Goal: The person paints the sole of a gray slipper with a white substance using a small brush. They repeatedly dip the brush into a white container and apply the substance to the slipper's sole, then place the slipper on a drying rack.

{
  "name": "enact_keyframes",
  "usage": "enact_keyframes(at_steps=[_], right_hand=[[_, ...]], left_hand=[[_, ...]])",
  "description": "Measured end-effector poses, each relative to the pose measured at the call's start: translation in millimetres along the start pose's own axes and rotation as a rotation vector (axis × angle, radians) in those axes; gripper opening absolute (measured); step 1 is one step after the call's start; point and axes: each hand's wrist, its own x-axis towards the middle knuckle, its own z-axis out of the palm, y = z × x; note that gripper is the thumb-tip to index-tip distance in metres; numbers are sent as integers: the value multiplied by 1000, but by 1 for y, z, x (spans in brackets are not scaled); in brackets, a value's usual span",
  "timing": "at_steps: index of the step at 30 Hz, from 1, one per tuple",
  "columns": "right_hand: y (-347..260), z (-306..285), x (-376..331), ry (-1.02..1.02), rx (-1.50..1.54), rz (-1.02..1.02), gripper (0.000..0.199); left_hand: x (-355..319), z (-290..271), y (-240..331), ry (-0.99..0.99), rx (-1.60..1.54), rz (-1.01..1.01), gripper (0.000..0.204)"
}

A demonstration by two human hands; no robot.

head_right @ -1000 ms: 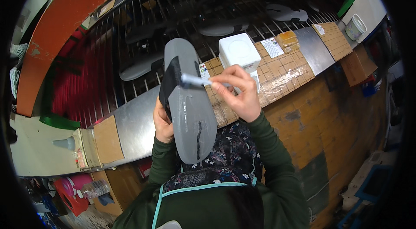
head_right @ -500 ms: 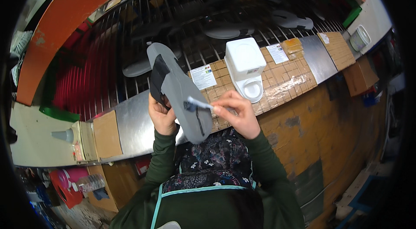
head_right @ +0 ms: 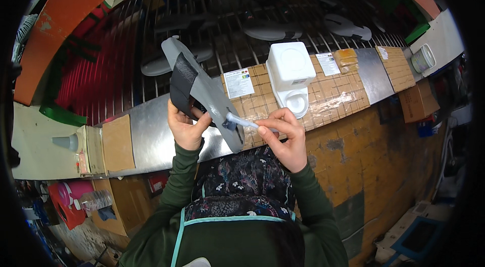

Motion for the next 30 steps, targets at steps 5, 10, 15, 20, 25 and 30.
enact_keyframes(at_steps=[5, 10, 15, 20, 25, 30], right_hand=[[-5, 1, 15, 37, -111, -94, 16], [-6, 5, 27, 143, -187, -218, 17], [-5, 0, 28, 103, -333, -292, 20], [-5, -3, 25, 96, -347, -286, 20], [-5, -6, 20, 81, -384, -289, 20], [-4, -5, 16, 92, -351, -281, 20]], left_hand=[[-4, -2, 3, -16, 48, -13, 54], [-4, -2, 5, -46, 91, -3, 54], [-3, -4, 5, -34, 119, -7, 53], [-1, -4, 5, -39, 117, 5, 55], [1, -5, 4, -43, 113, 31, 56], [4, -7, 1, -29, 94, 9, 55]])
